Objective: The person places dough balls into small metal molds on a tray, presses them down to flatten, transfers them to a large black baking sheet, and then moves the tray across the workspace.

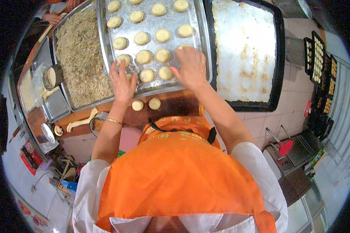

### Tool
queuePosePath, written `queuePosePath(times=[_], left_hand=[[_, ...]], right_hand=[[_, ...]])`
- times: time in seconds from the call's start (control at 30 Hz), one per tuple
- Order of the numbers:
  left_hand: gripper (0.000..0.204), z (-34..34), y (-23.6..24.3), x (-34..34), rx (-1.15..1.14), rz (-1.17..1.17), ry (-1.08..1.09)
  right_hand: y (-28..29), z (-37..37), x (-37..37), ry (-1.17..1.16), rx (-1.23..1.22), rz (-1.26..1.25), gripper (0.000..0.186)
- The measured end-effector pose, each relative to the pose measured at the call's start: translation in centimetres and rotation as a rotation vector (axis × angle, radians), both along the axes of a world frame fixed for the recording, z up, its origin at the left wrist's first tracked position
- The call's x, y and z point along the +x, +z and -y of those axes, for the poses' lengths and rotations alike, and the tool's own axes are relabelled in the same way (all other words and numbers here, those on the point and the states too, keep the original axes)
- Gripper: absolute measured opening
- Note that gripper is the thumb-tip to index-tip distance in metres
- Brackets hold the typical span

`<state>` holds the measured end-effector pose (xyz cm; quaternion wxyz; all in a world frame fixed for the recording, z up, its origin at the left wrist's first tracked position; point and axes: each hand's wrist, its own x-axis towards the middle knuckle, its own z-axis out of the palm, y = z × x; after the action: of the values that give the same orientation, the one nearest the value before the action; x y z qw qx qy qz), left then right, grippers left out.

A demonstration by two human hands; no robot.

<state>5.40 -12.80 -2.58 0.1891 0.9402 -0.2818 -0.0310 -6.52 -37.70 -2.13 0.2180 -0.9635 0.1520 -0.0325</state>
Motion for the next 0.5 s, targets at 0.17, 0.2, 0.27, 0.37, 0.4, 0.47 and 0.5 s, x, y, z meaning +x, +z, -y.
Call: queuePosePath(times=[0.17,0.2,0.27,0.37,0.4,0.47,0.5], left_hand=[[0.076,-1.7,0.9,-1.4,0.310,-0.147,-0.088],[0.074,-1.5,0.9,-1.2,0.326,-0.160,-0.087],[0.069,-1.3,0.7,-0.9,0.345,-0.178,-0.079],[0.062,-1.8,0.6,-0.6,0.348,-0.170,-0.050],[0.059,-1.6,1.0,-0.7,0.329,-0.158,-0.040],[0.059,-1.2,1.9,-0.9,0.275,-0.167,-0.006],[0.061,-0.3,3.2,-1.0,0.237,-0.189,0.019]], right_hand=[[0.1,-1.2,-2.8,-0.084,-0.005,-0.190,0.065],[-0.6,-1.4,-3.0,-0.078,-0.009,-0.171,0.067],[-1.8,-1.1,-3.0,-0.052,-0.023,-0.143,0.066],[-1.8,-0.8,-2.9,-0.002,0.002,-0.132,0.062],[-1.7,-0.5,-3.0,0.012,0.012,-0.137,0.061],[-1.4,0.2,-3.5,-0.087,0.177,-0.109,0.058],[-1.1,0.8,-3.7,-0.139,0.255,-0.096,0.057]])
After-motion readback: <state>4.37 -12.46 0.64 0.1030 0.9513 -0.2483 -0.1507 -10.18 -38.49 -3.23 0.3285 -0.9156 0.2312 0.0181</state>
